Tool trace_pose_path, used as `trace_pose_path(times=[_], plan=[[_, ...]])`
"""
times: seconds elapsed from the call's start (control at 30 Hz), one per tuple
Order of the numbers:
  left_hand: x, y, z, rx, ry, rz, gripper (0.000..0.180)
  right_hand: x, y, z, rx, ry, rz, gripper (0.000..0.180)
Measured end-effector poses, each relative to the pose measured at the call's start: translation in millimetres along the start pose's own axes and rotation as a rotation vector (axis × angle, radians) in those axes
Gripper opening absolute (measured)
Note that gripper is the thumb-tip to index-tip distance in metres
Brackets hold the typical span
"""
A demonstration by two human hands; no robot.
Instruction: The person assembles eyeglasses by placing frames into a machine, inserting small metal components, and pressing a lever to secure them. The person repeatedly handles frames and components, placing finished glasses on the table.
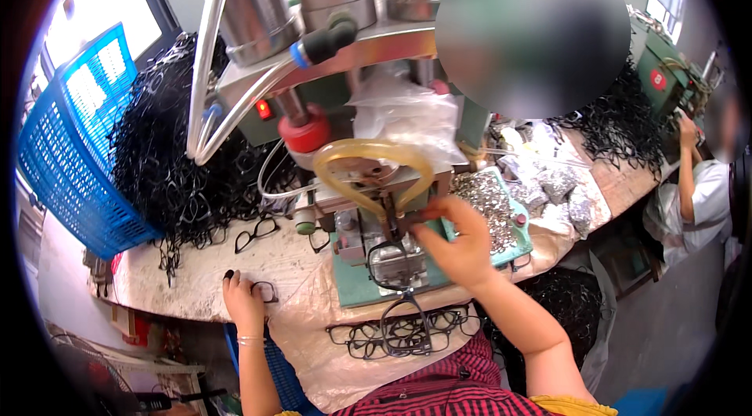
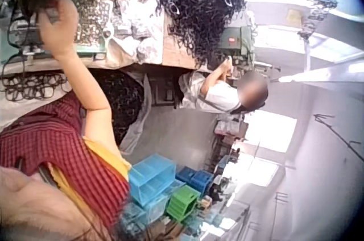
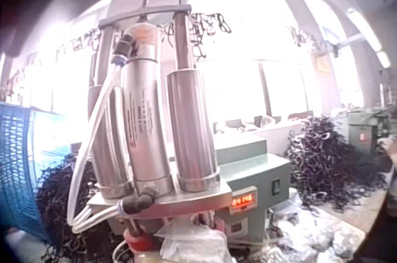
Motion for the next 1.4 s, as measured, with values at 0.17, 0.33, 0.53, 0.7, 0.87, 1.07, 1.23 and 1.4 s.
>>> trace_pose_path(times=[0.17, 0.33, 0.53, 0.7, 0.87, 1.07, 1.23, 1.4], plan=[[-54.4, 77.9, -19.1, -0.141, 0.214, 0.753, 0.013, 19.8, 13.0, 12.5, 0.215, 0.009, -0.179, 0.045], [-154.8, 229.9, -37.8, 0.552, 0.442, 1.246, 0.016, 30.6, 1.4, 14.1, 0.371, -0.065, -0.520, 0.048], [-130.1, 282.9, -8.8, 0.928, 0.096, 1.061, 0.014, 10.4, -22.4, 16.4, 0.271, -0.242, -0.292, 0.043], [-92.9, 311.0, 3.7, 1.061, -0.078, 0.951, 0.024, -48.9, 79.6, 29.7, 0.069, -0.039, 0.845, 0.024], [-86.7, 308.7, 2.3, 1.052, -0.095, 0.941, 0.030, -49.7, 93.6, 36.9, -0.009, -0.006, 0.725, 0.018], [-84.2, 310.0, 8.7, 0.997, -0.087, 0.925, 0.031, -4.5, 82.0, 16.2, -0.242, -0.269, 0.850, 0.013], [-102.4, 244.3, 73.6, 0.773, 0.137, 0.657, 0.031, -53.6, 82.6, 20.7, -0.039, 0.126, 0.520, 0.009], [-155.4, 125.4, 4.5, 0.103, 0.665, 0.498, 0.013, -89.1, 146.8, 80.0, 0.475, 0.504, -0.370, 0.006]])
Point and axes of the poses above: each hand's wrist, its own z-axis away from the middle knuckle, its own x-axis out of the palm, y = z × x, the point moved 8 cm from there along -z, towards the middle knuckle, and after that the axes turned 10 degrees about z, right-handed, at the moved point
